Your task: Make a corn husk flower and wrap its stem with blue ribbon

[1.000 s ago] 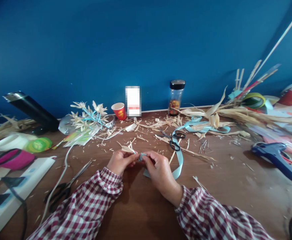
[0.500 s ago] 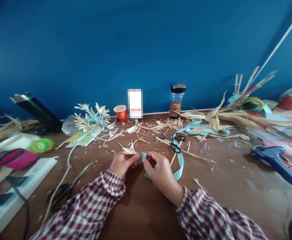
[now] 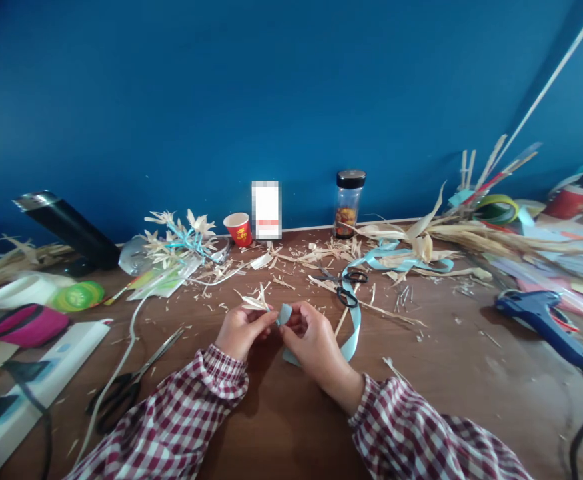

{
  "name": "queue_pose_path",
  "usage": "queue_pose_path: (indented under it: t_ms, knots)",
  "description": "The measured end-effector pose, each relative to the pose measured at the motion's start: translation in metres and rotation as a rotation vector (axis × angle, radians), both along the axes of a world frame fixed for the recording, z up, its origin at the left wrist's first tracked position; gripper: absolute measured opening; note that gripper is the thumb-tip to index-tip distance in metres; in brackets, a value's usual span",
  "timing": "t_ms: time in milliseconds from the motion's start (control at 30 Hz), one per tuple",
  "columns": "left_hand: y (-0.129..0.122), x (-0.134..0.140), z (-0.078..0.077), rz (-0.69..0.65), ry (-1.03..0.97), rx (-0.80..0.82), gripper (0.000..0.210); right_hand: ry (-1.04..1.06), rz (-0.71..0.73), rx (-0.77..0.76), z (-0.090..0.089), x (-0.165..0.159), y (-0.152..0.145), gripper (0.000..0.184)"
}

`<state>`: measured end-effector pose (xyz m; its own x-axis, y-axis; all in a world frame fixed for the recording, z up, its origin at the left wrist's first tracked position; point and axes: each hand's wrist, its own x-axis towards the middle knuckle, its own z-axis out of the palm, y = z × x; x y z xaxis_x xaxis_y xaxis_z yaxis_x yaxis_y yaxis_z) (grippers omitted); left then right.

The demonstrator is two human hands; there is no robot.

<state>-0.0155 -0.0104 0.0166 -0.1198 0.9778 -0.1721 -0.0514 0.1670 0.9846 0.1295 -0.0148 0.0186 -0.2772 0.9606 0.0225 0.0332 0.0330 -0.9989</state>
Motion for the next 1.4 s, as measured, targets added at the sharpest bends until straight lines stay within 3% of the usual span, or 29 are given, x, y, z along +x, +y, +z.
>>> queue_pose_path:
  t_ms: [167, 333, 667, 1033, 1267, 1400]
  knots:
    - [0.001, -0.003, -0.004, -0.026, -0.031, -0.016, 0.033, 0.208, -0.011, -0.268, -0.005, -0.002, 0.003, 0.029]
    - [0.001, -0.004, -0.001, -0.052, -0.132, -0.042, 0.032, 0.353, -0.020, -0.377, 0.000, -0.002, 0.003, 0.033]
    - [-0.002, -0.003, 0.005, -0.052, -0.032, -0.053, 0.029, 0.223, -0.054, -0.252, -0.004, 0.000, 0.006, 0.028]
    - [-0.002, -0.001, 0.000, -0.075, 0.098, 0.055, 0.026, 0.123, -0.103, -0.276, -0.009, -0.003, 0.003, 0.025]
    - [-0.003, -0.001, 0.005, -0.121, 0.174, 0.097, 0.023, 0.116, -0.122, -0.291, -0.009, -0.004, 0.000, 0.024]
    - [-0.002, -0.003, 0.005, -0.072, 0.156, 0.089, 0.024, 0.120, -0.059, -0.241, -0.009, -0.003, 0.002, 0.023]
